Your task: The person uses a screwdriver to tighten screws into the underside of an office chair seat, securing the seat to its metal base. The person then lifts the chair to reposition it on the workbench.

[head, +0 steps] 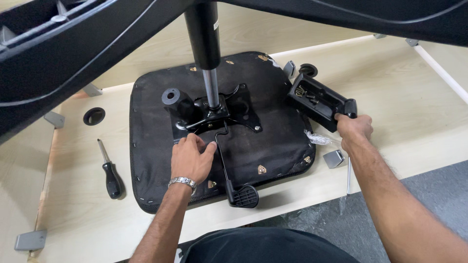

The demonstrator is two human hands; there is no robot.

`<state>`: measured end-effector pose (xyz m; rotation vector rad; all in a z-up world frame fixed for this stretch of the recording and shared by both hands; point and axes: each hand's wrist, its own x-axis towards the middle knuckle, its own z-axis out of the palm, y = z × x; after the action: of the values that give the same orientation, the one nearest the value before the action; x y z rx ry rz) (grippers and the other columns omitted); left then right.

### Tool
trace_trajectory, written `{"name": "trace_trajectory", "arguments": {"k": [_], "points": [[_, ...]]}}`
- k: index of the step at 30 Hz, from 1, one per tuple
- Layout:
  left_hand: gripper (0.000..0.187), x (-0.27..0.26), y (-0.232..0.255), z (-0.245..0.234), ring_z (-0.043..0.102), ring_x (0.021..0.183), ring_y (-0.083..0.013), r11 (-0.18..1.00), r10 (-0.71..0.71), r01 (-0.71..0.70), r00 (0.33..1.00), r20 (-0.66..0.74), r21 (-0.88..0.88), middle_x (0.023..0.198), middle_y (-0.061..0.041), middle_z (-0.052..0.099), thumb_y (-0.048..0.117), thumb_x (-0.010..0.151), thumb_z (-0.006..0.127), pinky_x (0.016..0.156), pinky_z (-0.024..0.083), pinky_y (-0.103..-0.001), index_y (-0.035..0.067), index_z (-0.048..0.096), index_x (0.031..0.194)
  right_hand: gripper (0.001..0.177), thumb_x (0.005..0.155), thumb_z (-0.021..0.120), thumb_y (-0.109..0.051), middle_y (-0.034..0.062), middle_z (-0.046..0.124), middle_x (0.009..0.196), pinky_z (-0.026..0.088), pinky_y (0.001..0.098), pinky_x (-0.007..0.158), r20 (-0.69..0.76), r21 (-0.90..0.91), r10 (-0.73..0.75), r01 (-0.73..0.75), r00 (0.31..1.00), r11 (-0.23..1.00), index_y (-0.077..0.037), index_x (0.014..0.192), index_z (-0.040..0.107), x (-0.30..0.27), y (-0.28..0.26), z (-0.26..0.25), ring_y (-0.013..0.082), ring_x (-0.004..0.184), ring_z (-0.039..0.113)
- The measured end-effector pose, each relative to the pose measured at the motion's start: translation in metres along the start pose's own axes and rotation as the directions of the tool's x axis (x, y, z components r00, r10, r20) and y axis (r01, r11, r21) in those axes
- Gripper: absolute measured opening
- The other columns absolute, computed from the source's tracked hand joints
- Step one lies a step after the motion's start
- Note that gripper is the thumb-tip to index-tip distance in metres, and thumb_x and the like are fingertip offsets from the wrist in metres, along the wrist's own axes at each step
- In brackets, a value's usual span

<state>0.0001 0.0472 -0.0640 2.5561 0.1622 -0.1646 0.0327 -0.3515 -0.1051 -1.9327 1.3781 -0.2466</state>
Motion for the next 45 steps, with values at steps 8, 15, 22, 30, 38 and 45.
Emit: {"name": "trace_trajectory", "arguments": {"k": [8,15,22,30,38,45], "points": [[0.056,-0.017,-0.033,-0.005,0.045,0.122,-0.0378,0.983,-0.152,0.152,0.988,-0.017,0.103,0.129,-0.021,0.052,0.045,0.083,0.073,0.102,0.044,-0.05,0.006,0.061,0.12,0.056,0.081,0.087,-0.028,0.0215,0.068,0.121,0.061,0.0409,0.079,-0.164,0.068,0.132,-0.123,0.977,0.99,0.001,0.122,0.063,0.011,0.007,0.0,0.0328,0.099,0.072],[0.09,-0.028,-0.056,-0.004,0.025,0.145,-0.0459,0.971,-0.176,0.176,0.984,-0.019,0.162,0.152,-0.03,0.03,0.052,0.076,0.078,0.113,0.033,-0.057,0.002,0.044,0.143,0.048,0.081,0.083,-0.02,0.0181,0.068,0.119,0.066,0.0339,0.068,-0.219,0.141,0.233,-0.205,0.948,0.968,0.0,0.118,0.061,0.04,0.024,0.005,0.031,0.095,0.075],[0.15,-0.031,-0.058,-0.005,-0.009,0.154,-0.0471,0.96,-0.209,0.155,0.95,0.23,0.233,0.165,-0.032,0.0,0.072,0.049,0.09,0.122,0.003,-0.065,0.006,0.014,0.16,0.061,0.072,0.093,-0.023,0.0206,0.066,0.116,0.065,0.0335,0.067,-0.227,0.177,0.25,-0.212,0.941,0.961,0.001,0.117,0.059,0.056,0.033,0.014,0.0289,0.093,0.073],[0.172,-0.05,-0.067,-0.018,-0.021,0.154,-0.0414,0.958,-0.122,0.006,0.913,0.389,0.286,0.168,-0.024,-0.012,0.061,0.031,0.103,0.12,-0.009,-0.066,0.019,0.0,0.162,0.028,0.085,0.08,-0.019,0.0243,0.073,0.1,0.06,0.0472,0.075,-0.161,-0.193,-0.215,0.183,0.963,0.964,0.001,0.104,0.075,0.007,0.008,-0.009,0.0369,0.088,0.073],[0.164,-0.057,-0.073,-0.007,-0.017,0.154,-0.0369,0.976,-0.031,-0.022,0.97,0.241,0.215,0.167,-0.02,-0.008,0.065,0.036,0.101,0.122,-0.012,-0.059,0.028,0.006,0.165,0.054,0.078,0.089,-0.041,0.0228,0.075,0.102,0.056,0.0418,0.085,0.283,-0.12,-0.43,0.477,0.857,0.871,0.003,0.107,0.078,-0.028,-0.037,0.024,0.032,0.094,0.074],[0.154,-0.062,-0.073,-0.01,-0.012,0.156,-0.0311,0.978,-0.027,-0.019,0.976,0.215,0.21,0.169,-0.016,-0.004,0.066,0.042,0.098,0.124,-0.01,-0.054,0.03,0.012,0.165,0.082,0.07,0.092,-0.058,0.0232,0.07,0.122,0.058,0.0481,0.092,0.301,-0.368,-0.316,0.415,0.9,0.832,0.003,0.119,0.069,-0.042,-0.045,0.04,0.0371,0.108,0.07]]}}
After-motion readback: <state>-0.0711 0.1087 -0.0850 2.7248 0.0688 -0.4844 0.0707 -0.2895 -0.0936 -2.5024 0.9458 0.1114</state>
